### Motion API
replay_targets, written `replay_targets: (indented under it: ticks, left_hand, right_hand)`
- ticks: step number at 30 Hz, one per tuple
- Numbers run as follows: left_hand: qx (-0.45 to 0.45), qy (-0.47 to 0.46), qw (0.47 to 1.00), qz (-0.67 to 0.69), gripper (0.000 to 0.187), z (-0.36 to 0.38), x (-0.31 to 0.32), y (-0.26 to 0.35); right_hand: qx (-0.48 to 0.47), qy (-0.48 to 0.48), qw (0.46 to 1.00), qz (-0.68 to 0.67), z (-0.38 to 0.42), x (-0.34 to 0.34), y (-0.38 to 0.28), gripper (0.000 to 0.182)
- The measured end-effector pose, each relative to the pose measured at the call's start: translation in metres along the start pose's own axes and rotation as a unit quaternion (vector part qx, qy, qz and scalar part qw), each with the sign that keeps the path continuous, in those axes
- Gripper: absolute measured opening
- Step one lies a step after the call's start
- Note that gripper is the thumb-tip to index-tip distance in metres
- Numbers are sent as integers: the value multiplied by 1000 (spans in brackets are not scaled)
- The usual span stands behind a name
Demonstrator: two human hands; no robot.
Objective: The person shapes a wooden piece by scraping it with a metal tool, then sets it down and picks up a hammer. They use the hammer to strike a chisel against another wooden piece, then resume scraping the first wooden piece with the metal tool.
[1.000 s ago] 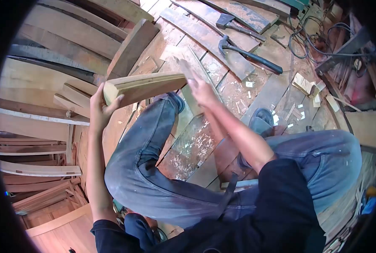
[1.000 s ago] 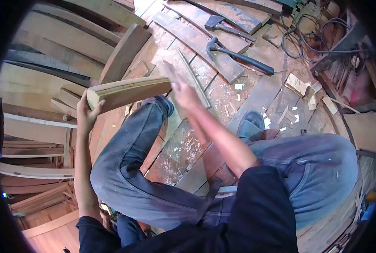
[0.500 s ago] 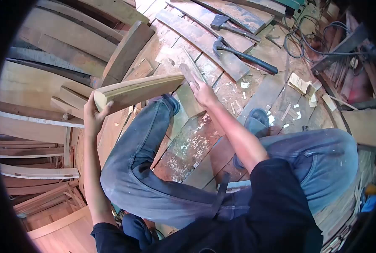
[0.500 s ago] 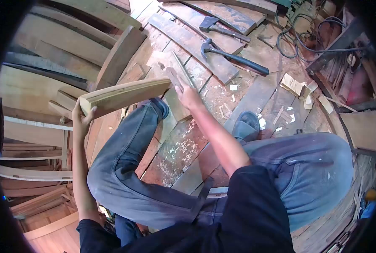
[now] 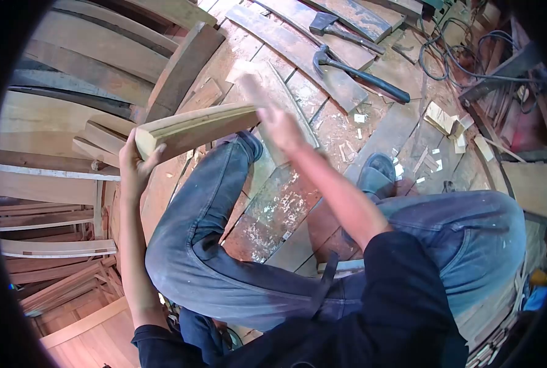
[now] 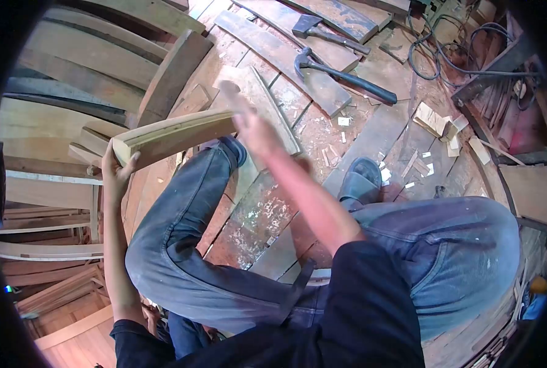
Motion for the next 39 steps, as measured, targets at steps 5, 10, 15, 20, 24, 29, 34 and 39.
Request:
replay_targets:
  ticks: [5, 10, 15, 20, 24, 29, 34, 39]
  left_hand:
    - [10, -55, 998, -11, 33, -5, 18, 17]
    - [17, -15, 1000, 6, 32, -15, 12, 13]
    - [2, -40, 999, -1, 32, -12, 20, 24]
    - [41, -40, 996, -69, 32, -9, 14, 23]
    - [4, -29, 999, -15, 34, -15, 18, 22]
    - [-23, -3, 999, 43, 48, 2, -1, -17]
    - [64, 15, 995, -74, 56, 16, -14, -34]
    - [-6, -29, 999, 22, 48, 0, 2, -10]
  right_hand:
    - [91, -3, 996, 8, 20, -12, 13, 59]
    - [-302, 25, 943, -136, 97, -28, -180, 62]
    - [-445, 83, 876, -168, 84, -15, -140, 65]
    - [-74, 145, 986, -24, -2, 12, 83, 60]
    - [53, 15, 996, -64, 29, 0, 0, 57]
    - [-352, 1, 929, -114, 113, -17, -206, 60]
    - [-469, 32, 881, 54, 113, 12, -183, 65]
    - [-425, 68, 883, -186, 113, 14, -147, 64]
Point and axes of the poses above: each hand's wrist, its own z-axis away from the middle knuckle, its own x-axis out of the palm, y = z × x, the point moved 10 cm from there along -z, towards the middle knuckle, and after that the axes turned 6 degrees about z, right-handed, at the moved point
